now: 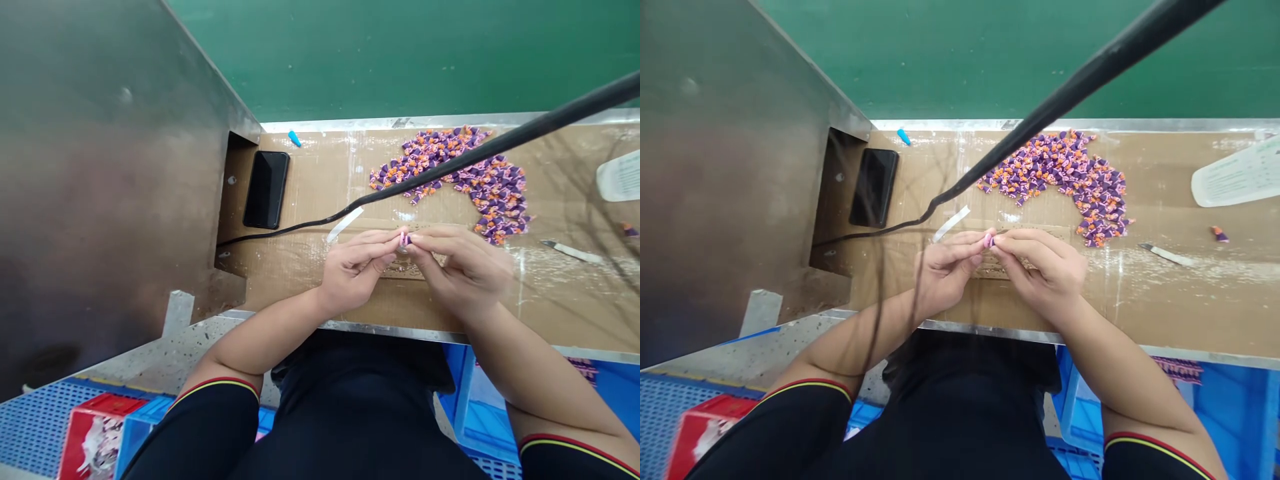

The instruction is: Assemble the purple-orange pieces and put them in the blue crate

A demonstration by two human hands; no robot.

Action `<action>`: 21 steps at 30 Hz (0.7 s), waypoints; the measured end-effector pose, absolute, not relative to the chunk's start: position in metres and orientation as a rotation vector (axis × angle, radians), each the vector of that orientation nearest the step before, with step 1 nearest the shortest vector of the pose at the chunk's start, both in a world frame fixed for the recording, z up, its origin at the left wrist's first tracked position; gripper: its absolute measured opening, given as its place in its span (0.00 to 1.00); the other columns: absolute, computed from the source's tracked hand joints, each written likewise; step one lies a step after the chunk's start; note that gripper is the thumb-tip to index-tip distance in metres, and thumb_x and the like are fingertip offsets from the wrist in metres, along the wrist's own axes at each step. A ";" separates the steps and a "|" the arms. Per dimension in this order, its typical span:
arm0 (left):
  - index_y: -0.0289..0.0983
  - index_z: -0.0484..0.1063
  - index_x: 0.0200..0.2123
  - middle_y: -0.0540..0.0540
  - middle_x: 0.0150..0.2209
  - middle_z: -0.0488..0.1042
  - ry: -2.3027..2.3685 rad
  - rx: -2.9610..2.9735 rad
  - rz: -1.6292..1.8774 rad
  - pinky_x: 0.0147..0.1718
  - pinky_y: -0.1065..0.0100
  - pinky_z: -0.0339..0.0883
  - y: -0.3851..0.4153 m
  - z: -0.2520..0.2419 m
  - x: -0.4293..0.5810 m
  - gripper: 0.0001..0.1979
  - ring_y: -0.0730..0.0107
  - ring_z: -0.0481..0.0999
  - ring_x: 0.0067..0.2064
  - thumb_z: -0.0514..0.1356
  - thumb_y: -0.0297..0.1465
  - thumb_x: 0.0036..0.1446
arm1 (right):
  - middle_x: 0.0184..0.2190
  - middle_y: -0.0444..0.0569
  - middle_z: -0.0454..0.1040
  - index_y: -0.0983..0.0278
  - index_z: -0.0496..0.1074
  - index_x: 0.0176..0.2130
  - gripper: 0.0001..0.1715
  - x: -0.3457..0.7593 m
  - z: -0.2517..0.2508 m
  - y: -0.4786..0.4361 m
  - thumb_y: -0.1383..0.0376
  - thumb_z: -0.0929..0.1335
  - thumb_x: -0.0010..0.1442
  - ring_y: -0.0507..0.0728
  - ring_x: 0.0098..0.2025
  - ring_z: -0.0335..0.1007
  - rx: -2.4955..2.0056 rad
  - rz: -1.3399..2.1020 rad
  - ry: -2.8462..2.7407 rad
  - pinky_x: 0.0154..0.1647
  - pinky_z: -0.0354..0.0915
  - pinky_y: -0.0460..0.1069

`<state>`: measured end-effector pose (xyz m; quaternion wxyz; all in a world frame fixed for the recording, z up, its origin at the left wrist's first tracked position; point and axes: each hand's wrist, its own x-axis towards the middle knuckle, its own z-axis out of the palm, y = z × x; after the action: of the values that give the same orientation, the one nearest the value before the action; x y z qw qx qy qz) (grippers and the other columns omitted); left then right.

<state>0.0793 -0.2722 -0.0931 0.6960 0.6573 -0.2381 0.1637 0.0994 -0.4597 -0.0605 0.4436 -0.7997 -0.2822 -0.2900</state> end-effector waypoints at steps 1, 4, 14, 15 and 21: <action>0.49 0.81 0.65 0.44 0.62 0.83 -0.533 1.469 0.372 0.64 0.58 0.85 -0.272 -0.094 0.079 0.26 0.60 0.86 0.63 0.67 0.19 0.70 | 0.38 0.43 0.89 0.54 0.82 0.44 0.11 0.099 -0.061 -0.459 0.72 0.78 0.68 0.57 0.38 0.89 -1.974 -0.707 -0.694 0.40 0.85 0.50; 0.48 0.81 0.65 0.43 0.62 0.83 -0.538 1.486 0.371 0.65 0.58 0.84 -0.273 -0.095 0.079 0.26 0.60 0.86 0.63 0.66 0.19 0.71 | 0.40 0.44 0.90 0.55 0.82 0.45 0.12 0.099 -0.062 -0.460 0.72 0.79 0.67 0.57 0.39 0.90 -1.958 -0.680 -0.692 0.41 0.85 0.50; 0.38 0.82 0.49 0.43 0.45 0.87 -0.706 1.687 0.443 0.49 0.66 0.85 -0.253 -0.089 0.098 0.11 0.66 0.88 0.47 0.74 0.34 0.68 | 0.43 0.45 0.90 0.54 0.85 0.48 0.13 0.122 -0.048 -0.499 0.72 0.77 0.69 0.56 0.42 0.90 -1.930 -0.290 -1.031 0.44 0.85 0.47; 0.38 0.82 0.48 0.44 0.44 0.86 -0.741 1.703 0.431 0.48 0.66 0.85 -0.251 -0.089 0.099 0.11 0.67 0.87 0.46 0.74 0.36 0.67 | 0.43 0.46 0.90 0.55 0.85 0.48 0.13 0.122 -0.047 -0.501 0.72 0.77 0.70 0.55 0.42 0.90 -1.934 -0.250 -1.061 0.44 0.85 0.46; 0.38 0.80 0.40 0.46 0.41 0.80 -0.818 1.666 0.306 0.46 0.69 0.83 -0.254 -0.089 0.098 0.07 0.71 0.84 0.44 0.74 0.33 0.67 | 0.46 0.44 0.90 0.54 0.86 0.50 0.13 0.120 -0.045 -0.503 0.71 0.77 0.71 0.55 0.44 0.90 -1.896 -0.104 -1.085 0.48 0.85 0.46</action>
<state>0.0975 -0.2537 -0.0887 0.5894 0.7154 -0.3514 0.1314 0.1197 -0.5029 -0.0449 0.4595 -0.7701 -0.4406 -0.0422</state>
